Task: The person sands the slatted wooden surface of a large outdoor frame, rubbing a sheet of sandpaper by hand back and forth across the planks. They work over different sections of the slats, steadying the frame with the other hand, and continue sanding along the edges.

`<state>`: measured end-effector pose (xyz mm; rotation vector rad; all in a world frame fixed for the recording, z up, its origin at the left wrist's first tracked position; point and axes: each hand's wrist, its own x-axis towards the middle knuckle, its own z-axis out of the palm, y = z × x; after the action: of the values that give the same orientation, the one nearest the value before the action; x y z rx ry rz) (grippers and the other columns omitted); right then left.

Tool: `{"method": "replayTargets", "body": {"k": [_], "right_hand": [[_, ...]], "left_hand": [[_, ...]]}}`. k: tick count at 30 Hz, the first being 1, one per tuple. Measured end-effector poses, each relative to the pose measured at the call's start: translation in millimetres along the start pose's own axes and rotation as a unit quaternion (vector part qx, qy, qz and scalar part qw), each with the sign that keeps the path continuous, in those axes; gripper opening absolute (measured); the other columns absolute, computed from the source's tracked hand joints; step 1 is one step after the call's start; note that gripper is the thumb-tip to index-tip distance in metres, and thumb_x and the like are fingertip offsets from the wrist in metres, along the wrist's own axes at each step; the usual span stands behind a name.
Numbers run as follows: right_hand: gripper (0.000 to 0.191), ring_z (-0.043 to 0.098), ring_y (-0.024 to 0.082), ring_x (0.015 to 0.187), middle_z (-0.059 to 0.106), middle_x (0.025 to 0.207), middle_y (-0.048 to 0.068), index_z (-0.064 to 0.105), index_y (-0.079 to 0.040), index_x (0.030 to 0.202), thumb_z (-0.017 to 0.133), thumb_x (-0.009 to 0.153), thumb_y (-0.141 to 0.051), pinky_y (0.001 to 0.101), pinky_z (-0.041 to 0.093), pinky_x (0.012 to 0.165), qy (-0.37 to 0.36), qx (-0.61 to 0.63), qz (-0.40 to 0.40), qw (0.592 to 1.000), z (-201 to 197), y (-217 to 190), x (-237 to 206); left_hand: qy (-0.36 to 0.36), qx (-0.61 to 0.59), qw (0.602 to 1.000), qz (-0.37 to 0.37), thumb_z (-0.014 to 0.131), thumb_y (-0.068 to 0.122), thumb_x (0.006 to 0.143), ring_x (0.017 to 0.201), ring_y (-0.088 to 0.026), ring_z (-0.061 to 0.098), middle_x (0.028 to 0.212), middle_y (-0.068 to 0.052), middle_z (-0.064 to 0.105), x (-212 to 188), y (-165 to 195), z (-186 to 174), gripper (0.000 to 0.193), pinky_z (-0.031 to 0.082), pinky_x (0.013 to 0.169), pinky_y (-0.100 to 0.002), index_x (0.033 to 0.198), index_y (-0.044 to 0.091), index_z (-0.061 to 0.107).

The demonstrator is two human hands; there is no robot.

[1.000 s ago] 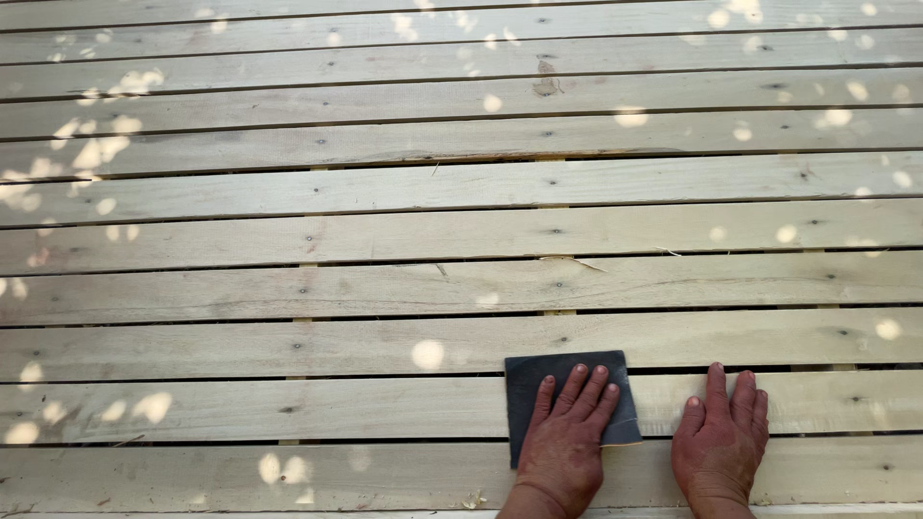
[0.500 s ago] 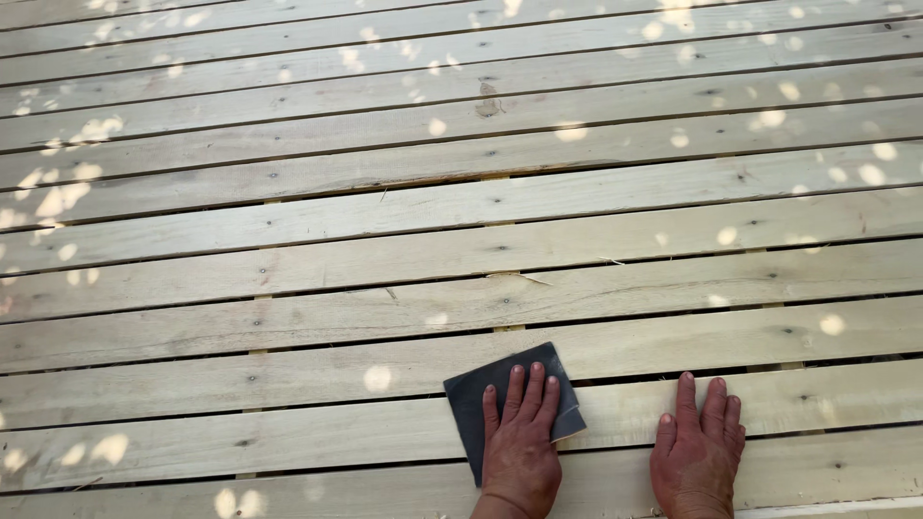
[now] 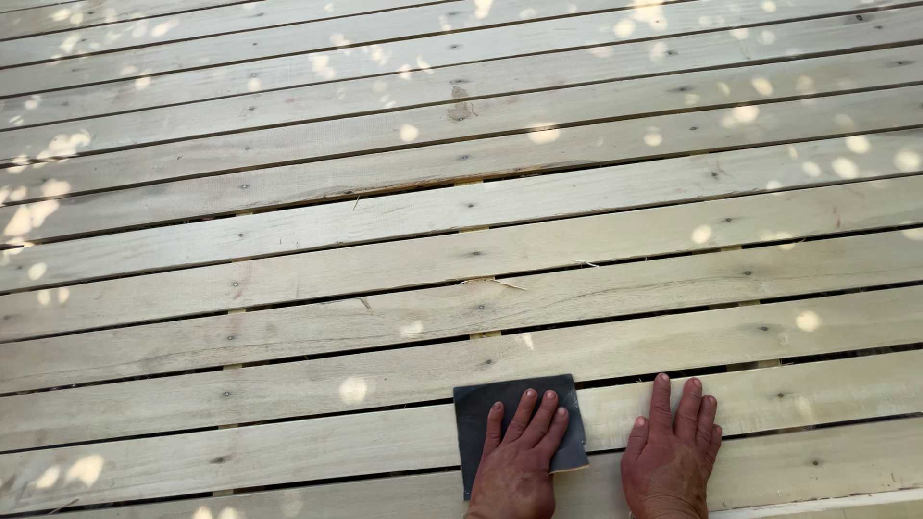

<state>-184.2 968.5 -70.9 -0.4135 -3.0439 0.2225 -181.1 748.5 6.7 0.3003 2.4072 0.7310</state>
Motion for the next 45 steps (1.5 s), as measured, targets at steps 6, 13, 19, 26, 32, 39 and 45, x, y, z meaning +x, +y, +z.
{"method": "replayTargets", "body": {"k": [6,13,19,26,32,39,45], "right_hand": [[0.068,0.009,0.041,0.155,0.013,0.169,0.019,0.025,-0.023,0.160,0.039,0.096,-0.038,0.0575,0.011,0.122,0.000,0.011,0.004,1.000,-9.8,-2.4,-2.2],[0.066,0.008,0.043,0.154,0.012,0.168,0.021,0.024,-0.021,0.160,0.038,0.098,-0.037,0.0578,0.010,0.121,-0.009,0.011,0.001,1.000,-15.5,-5.0,-4.6],[0.066,0.009,0.043,0.155,0.013,0.169,0.020,0.024,-0.021,0.161,0.037,0.097,-0.036,0.0576,0.010,0.122,-0.007,0.016,-0.003,1.000,-15.7,-3.0,-5.0],[0.064,0.010,0.041,0.156,0.013,0.170,0.019,0.025,-0.022,0.160,0.036,0.099,-0.037,0.0565,0.010,0.123,-0.001,0.023,-0.004,1.000,-14.6,-1.9,-5.6],[0.065,0.010,0.044,0.154,0.014,0.168,0.022,0.027,-0.020,0.160,0.039,0.098,-0.035,0.0581,0.009,0.121,-0.005,-0.003,-0.009,1.000,-16.1,-3.0,-6.1],[0.066,0.011,0.042,0.155,0.015,0.168,0.020,0.029,-0.022,0.160,0.041,0.096,-0.036,0.0580,0.011,0.121,-0.004,0.009,-0.003,1.000,-19.1,1.7,-4.6],[0.064,0.012,0.041,0.155,0.016,0.169,0.019,0.028,-0.022,0.160,0.039,0.098,-0.037,0.0576,0.012,0.122,0.003,0.004,-0.006,1.000,-15.7,2.0,-4.6]], "left_hand": [[0.148,0.040,0.985,0.080,0.047,0.006,0.086,0.158,-0.023,0.010,0.170,-0.004,0.022,52.3,34.8,-20.2,0.073,-0.002,0.124,-0.052,0.158,0.013,0.035],[0.014,0.125,0.992,0.030,0.046,0.047,0.099,0.157,-0.022,0.003,0.170,-0.001,0.013,-56.1,-77.9,-5.7,0.070,-0.008,0.123,-0.058,0.160,0.021,0.025],[0.124,0.071,0.988,0.055,0.047,0.003,0.086,0.158,-0.026,0.009,0.170,-0.003,0.019,25.9,-5.9,-32.1,0.074,-0.003,0.124,-0.054,0.157,0.013,0.034],[-0.061,0.116,0.991,0.034,0.048,0.003,0.082,0.159,-0.023,0.000,0.171,0.000,0.010,-36.6,-60.2,-45.1,0.083,-0.009,0.123,-0.056,0.161,0.018,0.024],[0.006,0.073,0.997,0.033,0.047,0.005,0.085,0.160,-0.025,0.003,0.172,-0.002,0.014,-4.5,-21.5,-32.4,0.078,-0.007,0.124,-0.058,0.160,0.016,0.030],[0.134,0.013,0.982,0.135,0.056,0.000,0.081,0.129,-0.031,0.045,0.129,-0.011,0.052,44.7,14.3,-40.8,0.065,0.034,0.115,-0.043,0.145,0.009,0.055],[0.275,0.042,0.960,0.014,0.058,-0.009,0.073,0.093,-0.027,0.059,0.095,-0.006,0.059,-79.0,-157.3,-100.0,0.062,0.048,0.091,-0.039,0.130,0.012,0.067]]}}
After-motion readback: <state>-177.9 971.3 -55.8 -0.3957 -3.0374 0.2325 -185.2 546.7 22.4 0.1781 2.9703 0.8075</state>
